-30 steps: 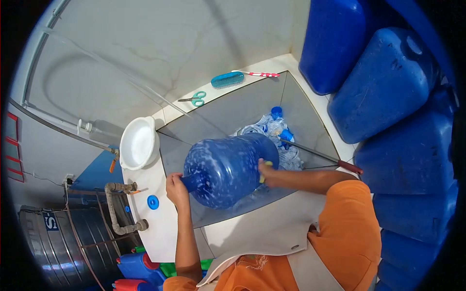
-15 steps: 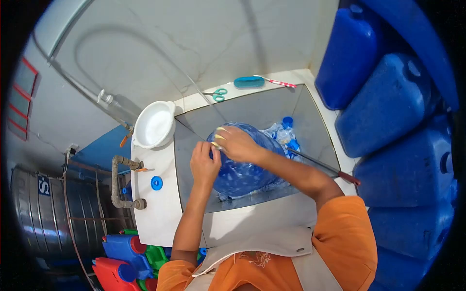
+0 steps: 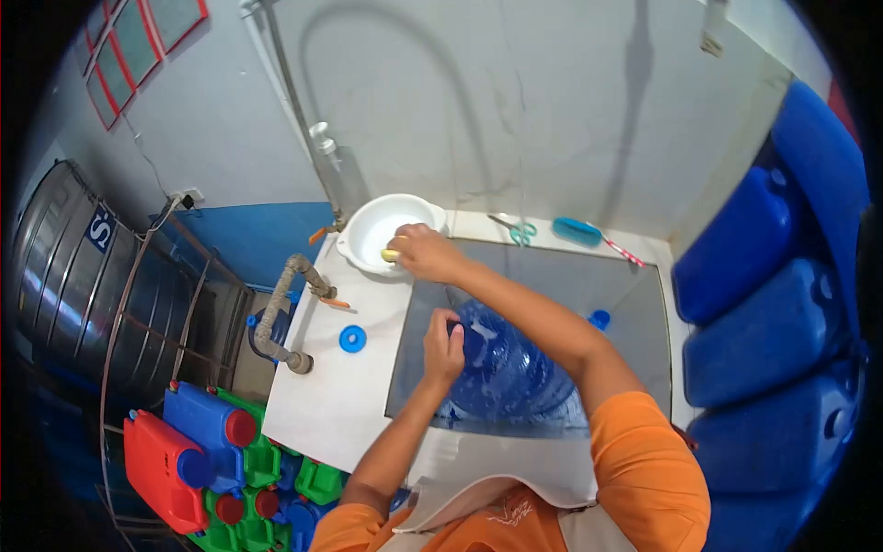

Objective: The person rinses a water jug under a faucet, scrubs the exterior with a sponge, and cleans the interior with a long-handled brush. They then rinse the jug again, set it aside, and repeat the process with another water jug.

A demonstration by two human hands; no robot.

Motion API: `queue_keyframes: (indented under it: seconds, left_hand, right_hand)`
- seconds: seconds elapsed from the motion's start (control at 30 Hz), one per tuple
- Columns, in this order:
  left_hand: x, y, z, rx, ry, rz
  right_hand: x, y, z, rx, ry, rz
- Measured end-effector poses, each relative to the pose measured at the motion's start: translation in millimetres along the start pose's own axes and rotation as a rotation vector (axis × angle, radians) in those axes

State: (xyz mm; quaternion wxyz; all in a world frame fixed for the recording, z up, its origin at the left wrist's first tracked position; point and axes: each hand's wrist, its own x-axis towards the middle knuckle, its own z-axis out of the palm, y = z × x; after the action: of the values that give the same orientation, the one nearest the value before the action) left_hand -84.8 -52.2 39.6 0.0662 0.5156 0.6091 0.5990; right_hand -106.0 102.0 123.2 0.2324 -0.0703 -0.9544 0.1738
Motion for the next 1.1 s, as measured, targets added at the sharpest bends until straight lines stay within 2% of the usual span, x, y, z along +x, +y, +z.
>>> queue_keyframes:
  seconds: [0.03,0.07,0.1,0.13,0.17,0.2,0.27,0.33,0.4,0.47,0.53,0.6,0.67,0.7,0.77,0.8,0.87,0.93,1.0,1.1]
  left_hand:
    - [-2.6,-9.1,2.6,-0.072,0.026,-0.092]
    - [-4.2,-15.1,5.8,-0.068,0.042,-0.077]
    - [-6.5,-20.3,10.3,-0.250,0.146,-0.213]
    - [-5.7,-25.2,14.0,-0.438,0.249,-0.347]
    - [-3.8,-29.0,14.9,-0.439,0.259,-0.335]
    - [-3.1,-30.7,16.0,-0.516,0.337,-0.406]
    - [1.9,-31.5,17.7,-0.603,0.411,-0.495]
    - [10.3,-31.0,21.1,-0.546,0.470,-0.563]
    - [20.1,-52.1,31.6,-0.469,0.462,-0.530]
    - [35.3,-56.7,39.1,-0.726,0.375,-0.587]
    - [47.6,-59.3,46.2,-0.768,0.296,-0.623]
    - [60.9,-51.4,56.0,-0.819,0.220,-0.658]
    - [74.6,-35.7,68.6,-0.818,0.147,-0.567]
    - [79.5,-35.1,78.9,-0.830,0.144,-0.573]
    - [92.3,-33.8,101.7,-0.887,0.108,-0.708]
    - [97.6,-30.6,107.8,-0.894,0.096,-0.709]
    - [109.3,-12.4,108.0,-1.117,-0.093,-0.852]
    - [115.8,1.2,111.7,-1.088,-0.099,-0.884]
    - [121.8,-10.9,122.5,-1.001,-0.110,-0.974]
    - [126.0,-22.7,133.2,-1.073,-0.148,-0.947]
  right_hand:
    - [23.7,10.6,19.3,-0.011,0.001,-0.022]
    - [45.9,29.3,46.1,-0.113,-0.068,0.041]
    - [63.2,46.1,66.9,-0.213,-0.138,0.108]
    - [70.2,55.2,82.0,-0.220,-0.135,0.092]
    - [70.3,60.3,98.8,-0.271,-0.191,0.298]
    - [72.4,66.6,110.2,-0.319,-0.246,0.510]
    - [87.9,67.8,133.0,-0.323,-0.301,0.545]
    - [82.6,70.0,142.0,-0.325,-0.381,0.597]
    - [96.3,70.6,108.2,-0.144,-0.739,0.314]
    - [106.4,64.9,64.0,0.130,-0.828,0.275]
    - [73.0,53.7,6.7,0.850,-0.549,0.694]
    - [34.4,52.2,-48.3,1.086,-0.459,0.735]
    - [-0.7,37.1,-94.2,1.065,-0.299,0.934]
    - [-15.8,42.7,-104.6,1.056,-0.297,0.946]
    - [-36.6,53.2,-125.5,0.873,-0.308,0.994]
    - [-43.0,55.1,-133.0,0.868,-0.298,1.003]
    - [-52.2,54.0,-147.7,0.621,-0.433,0.939]
    - [-53.4,51.0,-155.6,0.667,-0.403,0.943]
    - [-49.2,43.8,-163.1,0.415,-0.566,0.881]
    - [-44.5,30.2,-156.1,0.319,-0.508,0.942]
